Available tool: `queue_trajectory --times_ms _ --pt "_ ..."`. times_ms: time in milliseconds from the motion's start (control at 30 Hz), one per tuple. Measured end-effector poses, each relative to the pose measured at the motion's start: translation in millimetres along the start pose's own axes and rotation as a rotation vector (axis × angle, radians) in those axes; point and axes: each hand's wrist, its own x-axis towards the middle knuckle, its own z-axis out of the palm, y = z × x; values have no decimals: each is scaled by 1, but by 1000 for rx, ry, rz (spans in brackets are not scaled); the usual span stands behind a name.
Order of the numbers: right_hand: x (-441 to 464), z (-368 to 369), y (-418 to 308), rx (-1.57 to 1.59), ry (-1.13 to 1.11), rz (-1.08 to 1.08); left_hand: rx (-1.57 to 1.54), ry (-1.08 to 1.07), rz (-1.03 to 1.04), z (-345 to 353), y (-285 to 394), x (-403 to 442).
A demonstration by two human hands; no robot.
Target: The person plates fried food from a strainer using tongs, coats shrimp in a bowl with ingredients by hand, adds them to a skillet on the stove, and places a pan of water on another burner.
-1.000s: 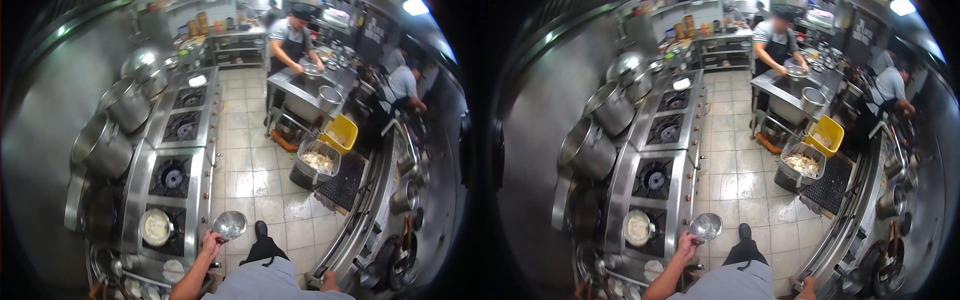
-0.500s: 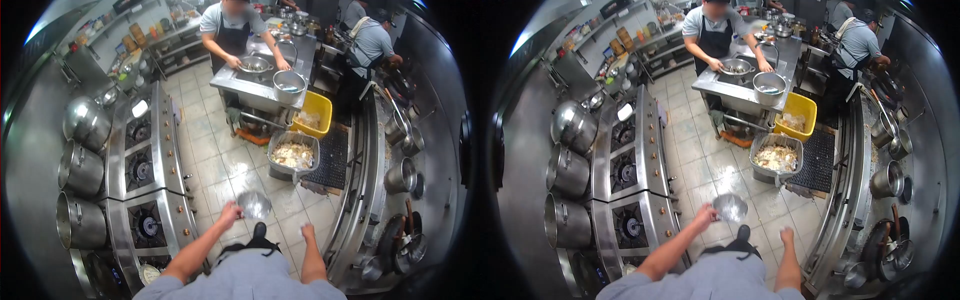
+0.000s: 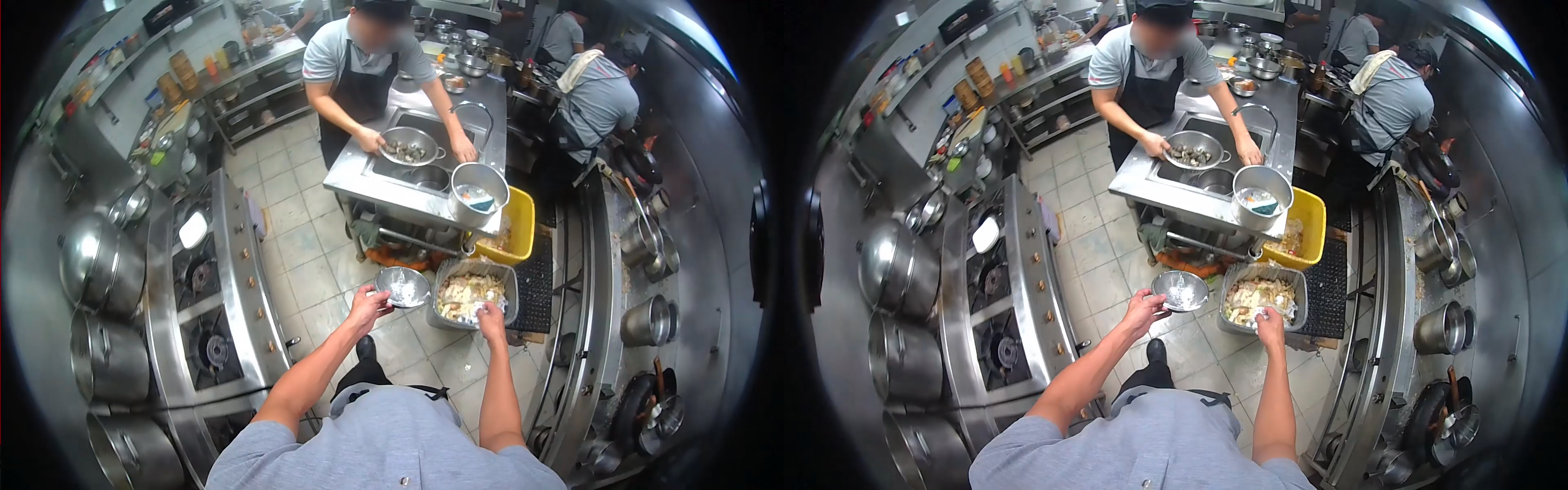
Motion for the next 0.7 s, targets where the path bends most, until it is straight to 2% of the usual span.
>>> queue_trajectory --times_ms 67,100,200,233,333,367,433,533,600,700 --pt "28 19 -10 -48 113 -92 -11 -74 -1 -6 30 36" --pt "24 16 -57 -94 52 -37 17 -92 -10 -9 44 52" --pt "51 46 -111 -51 38 -29 -4 -120 -34 -23 81 87" --pt "70 61 -104 -165 124 -144 -25 -116 -56 -26 93 94" --pt "92 80 -152 -285 108 -228 -52 -105 -82 -38 117 129" --pt "89 78 -189 -217 40 -197 -46 -121 -78 -37 127 139" --pt "99 79 -221 -219 93 -195 -61 -140 -88 -36 143 167" --pt "128 75 -250 -215 173 -199 -93 -166 -80 -19 167 205" --pt "150 71 -268 -89 185 -144 -99 -173 -73 -7 179 232" --pt "192 84 -293 -37 220 -201 -73 -175 -51 18 198 270"
